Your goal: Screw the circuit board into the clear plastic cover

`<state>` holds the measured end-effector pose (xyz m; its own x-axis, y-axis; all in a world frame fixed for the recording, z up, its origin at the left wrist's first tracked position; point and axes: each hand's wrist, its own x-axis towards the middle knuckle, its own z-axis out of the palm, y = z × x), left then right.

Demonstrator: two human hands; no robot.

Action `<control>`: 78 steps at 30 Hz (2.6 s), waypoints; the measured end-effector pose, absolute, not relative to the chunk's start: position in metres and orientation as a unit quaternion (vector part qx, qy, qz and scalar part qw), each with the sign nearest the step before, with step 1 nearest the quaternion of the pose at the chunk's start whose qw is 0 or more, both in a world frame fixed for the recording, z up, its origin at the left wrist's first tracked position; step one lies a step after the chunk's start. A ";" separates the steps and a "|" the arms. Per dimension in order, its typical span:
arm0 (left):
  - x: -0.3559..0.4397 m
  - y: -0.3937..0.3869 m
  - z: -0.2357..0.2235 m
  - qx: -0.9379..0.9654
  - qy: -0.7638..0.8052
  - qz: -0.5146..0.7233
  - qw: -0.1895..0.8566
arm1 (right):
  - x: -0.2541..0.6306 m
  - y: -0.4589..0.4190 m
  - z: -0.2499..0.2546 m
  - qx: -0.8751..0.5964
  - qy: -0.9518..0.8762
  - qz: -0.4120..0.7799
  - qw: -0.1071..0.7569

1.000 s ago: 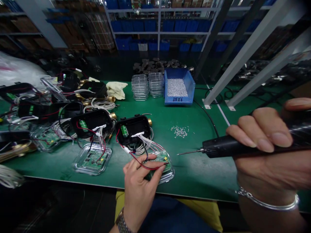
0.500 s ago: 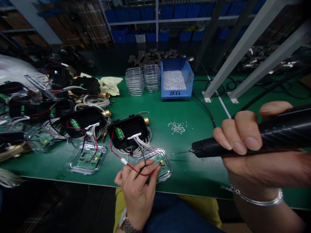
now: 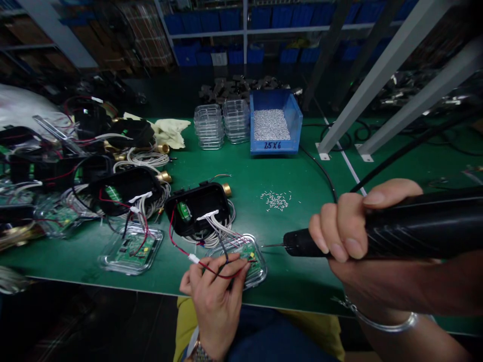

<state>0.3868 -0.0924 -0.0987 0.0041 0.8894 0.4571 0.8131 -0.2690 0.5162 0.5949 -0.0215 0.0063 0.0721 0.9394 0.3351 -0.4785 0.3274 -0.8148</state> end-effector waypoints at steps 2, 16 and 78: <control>0.386 -0.092 -0.100 0.705 0.605 0.364 0.058 | 0.593 -0.022 0.006 -0.263 -0.436 0.521 0.685; 0.385 -0.091 -0.101 0.682 0.630 0.355 0.114 | 0.578 -0.032 0.001 -0.271 -0.475 0.528 0.650; 0.373 -0.096 -0.102 0.643 0.629 0.418 0.131 | 0.561 0.052 -0.039 -0.312 -0.509 0.379 0.707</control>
<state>0.3727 -0.0959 -0.1020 -0.1393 0.9174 0.3729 0.6989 -0.1757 0.6933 0.5606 0.0519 -0.0391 0.1954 0.8538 0.4826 -0.2180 0.5176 -0.8274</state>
